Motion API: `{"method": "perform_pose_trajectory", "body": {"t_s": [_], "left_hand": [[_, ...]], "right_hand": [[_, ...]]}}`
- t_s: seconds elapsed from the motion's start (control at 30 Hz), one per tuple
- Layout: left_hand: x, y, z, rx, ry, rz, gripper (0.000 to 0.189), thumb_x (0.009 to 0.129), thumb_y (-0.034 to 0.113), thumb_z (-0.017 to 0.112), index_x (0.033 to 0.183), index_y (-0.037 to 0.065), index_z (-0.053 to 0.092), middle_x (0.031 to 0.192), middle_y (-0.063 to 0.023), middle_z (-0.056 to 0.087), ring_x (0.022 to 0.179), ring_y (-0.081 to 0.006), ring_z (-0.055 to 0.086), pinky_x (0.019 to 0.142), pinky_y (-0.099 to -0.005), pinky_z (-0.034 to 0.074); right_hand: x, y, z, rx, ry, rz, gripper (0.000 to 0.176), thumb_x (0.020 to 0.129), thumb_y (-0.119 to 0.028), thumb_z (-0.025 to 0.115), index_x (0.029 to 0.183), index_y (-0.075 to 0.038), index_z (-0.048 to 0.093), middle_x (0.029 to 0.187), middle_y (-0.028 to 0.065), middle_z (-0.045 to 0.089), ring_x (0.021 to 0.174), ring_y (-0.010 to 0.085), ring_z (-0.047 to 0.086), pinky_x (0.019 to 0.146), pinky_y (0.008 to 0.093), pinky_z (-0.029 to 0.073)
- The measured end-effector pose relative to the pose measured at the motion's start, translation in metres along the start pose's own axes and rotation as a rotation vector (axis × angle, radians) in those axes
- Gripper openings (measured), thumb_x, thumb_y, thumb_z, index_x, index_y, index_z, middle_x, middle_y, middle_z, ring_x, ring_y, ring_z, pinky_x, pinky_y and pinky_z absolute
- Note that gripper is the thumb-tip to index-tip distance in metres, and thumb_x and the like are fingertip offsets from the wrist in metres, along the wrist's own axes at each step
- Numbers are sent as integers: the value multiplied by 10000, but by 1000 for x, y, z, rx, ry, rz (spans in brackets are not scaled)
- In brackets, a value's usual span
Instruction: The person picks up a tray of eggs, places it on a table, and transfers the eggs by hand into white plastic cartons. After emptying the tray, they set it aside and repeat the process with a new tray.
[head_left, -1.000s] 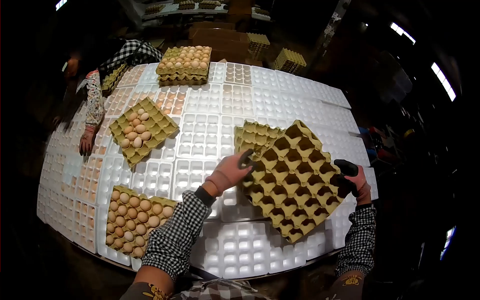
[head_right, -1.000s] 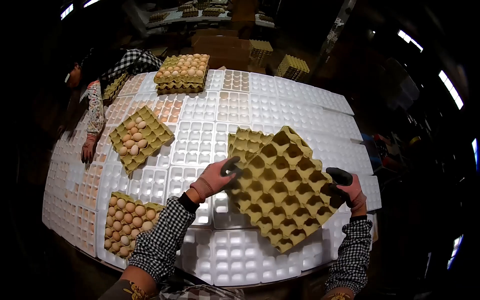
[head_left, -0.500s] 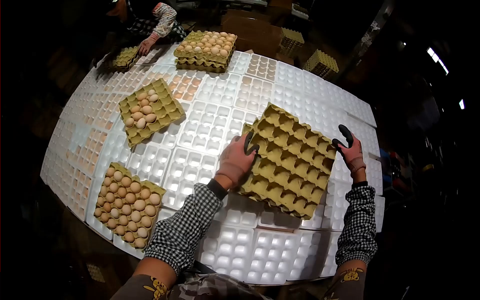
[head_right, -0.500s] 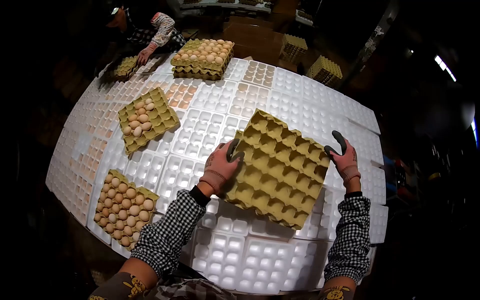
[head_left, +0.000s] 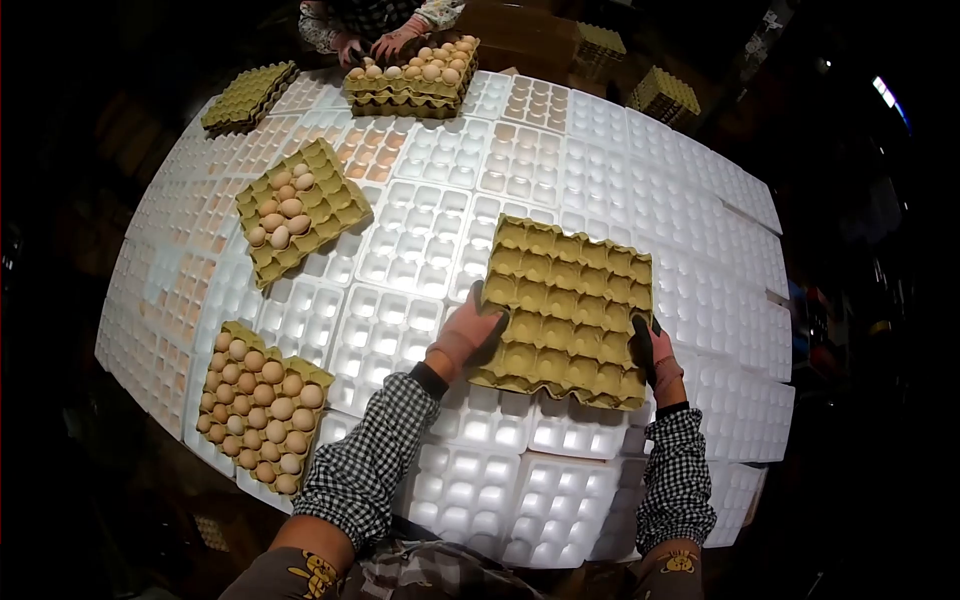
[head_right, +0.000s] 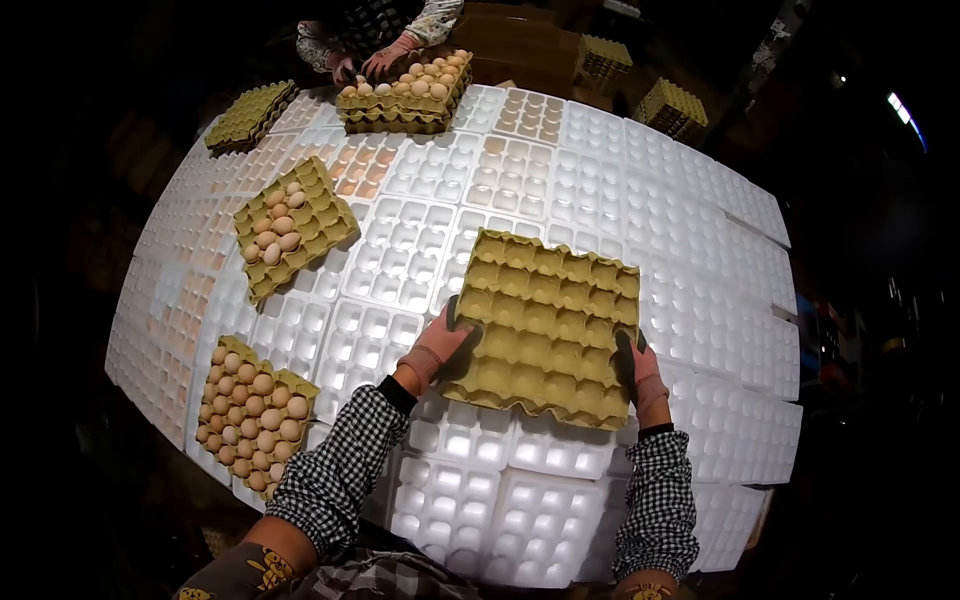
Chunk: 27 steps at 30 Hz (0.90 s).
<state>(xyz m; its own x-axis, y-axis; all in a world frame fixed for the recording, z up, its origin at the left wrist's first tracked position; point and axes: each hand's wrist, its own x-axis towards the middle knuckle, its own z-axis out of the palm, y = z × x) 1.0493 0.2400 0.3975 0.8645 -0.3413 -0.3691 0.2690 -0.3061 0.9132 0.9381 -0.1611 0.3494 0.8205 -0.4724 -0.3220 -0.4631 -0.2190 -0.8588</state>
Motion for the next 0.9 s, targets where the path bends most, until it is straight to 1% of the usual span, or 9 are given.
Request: {"method": "perform_pose_trajectory", "body": {"t_s": [0.07, 0.1, 0.2, 0.33, 0.47, 0.53, 0.6, 0.77, 0.9], "left_hand": [[-14, 11, -1, 215, 93, 255, 703, 850, 230, 661, 1450, 59, 336, 1308, -158, 546, 1193, -240, 529, 1002, -338, 412], [-24, 23, -4, 145, 126, 357, 692, 860, 217, 653, 1456, 62, 337, 1321, -135, 539, 1199, -234, 527, 1008, -318, 415], [-39, 58, -15, -627, -300, 379, 508, 981, 222, 531, 1439, 57, 387, 1313, -83, 543, 1192, -164, 522, 1001, -280, 419], [-89, 83, -45, -251, -11, 418, 399, 971, 137, 493, 1348, 6, 491, 1273, -80, 585, 1161, -152, 553, 1006, -271, 413], [-167, 30, -92, -126, 105, 357, 465, 867, 21, 513, 1332, 14, 506, 1241, -109, 606, 1154, -184, 563, 1006, -278, 408], [-218, -8, -126, 291, 187, 370, 453, 834, 31, 565, 1285, -3, 527, 1263, -149, 590, 1195, -234, 548, 1004, -334, 418], [-268, -26, -177, 543, 470, 380, 480, 794, 87, 632, 1263, 33, 544, 1210, -173, 579, 1132, -335, 554, 964, -377, 452], [-304, -153, -391, 510, 947, 115, 496, 821, 207, 669, 1269, 32, 547, 1245, -197, 555, 1144, -357, 541, 959, -405, 449], [-283, -170, -438, 841, 486, -363, 588, 830, 453, 655, 1280, 88, 552, 1156, -199, 626, 1051, -307, 606, 895, -373, 476]], "right_hand": [[-50, -56, -4, 286, -38, 148, 335, 905, -356, 616, 1116, -97, 644, 662, -53, 524, 557, 88, 487, 484, 252, 383], [-54, -44, -12, 311, -11, 156, 354, 953, -235, 545, 1212, 1, 592, 1106, 128, 647, 951, 214, 640, 753, 342, 537], [-108, -65, -21, 885, -164, 12, 415, 1000, -246, 390, 1323, -6, 488, 1250, 156, 583, 1064, 288, 610, 888, 407, 521], [-134, -48, -34, 1023, -5, -88, 403, 1013, -261, 354, 1308, -23, 492, 1282, 131, 570, 1118, 316, 570, 944, 420, 484], [-106, 23, -23, 623, 470, 124, 408, 936, -310, 572, 1242, -43, 547, 1141, 94, 625, 892, 259, 629, 774, 363, 522], [-155, 14, 25, -119, 291, -467, 389, 943, -289, 557, 1270, -78, 542, 1148, 86, 617, 909, 237, 632, 789, 347, 521], [-207, -42, 70, 893, 427, 290, 381, 951, -244, 543, 1302, -97, 527, 1185, 89, 602, 958, 211, 636, 821, 321, 520], [-348, -88, 246, 711, -548, 273, 401, 974, -208, 518, 1331, -27, 491, 1176, 73, 621, 986, 189, 637, 868, 324, 520], [-395, -94, 403, 475, -749, 87, 431, 920, -179, 601, 1287, 31, 518, 1094, 126, 666, 938, 191, 654, 844, 306, 514]]}}
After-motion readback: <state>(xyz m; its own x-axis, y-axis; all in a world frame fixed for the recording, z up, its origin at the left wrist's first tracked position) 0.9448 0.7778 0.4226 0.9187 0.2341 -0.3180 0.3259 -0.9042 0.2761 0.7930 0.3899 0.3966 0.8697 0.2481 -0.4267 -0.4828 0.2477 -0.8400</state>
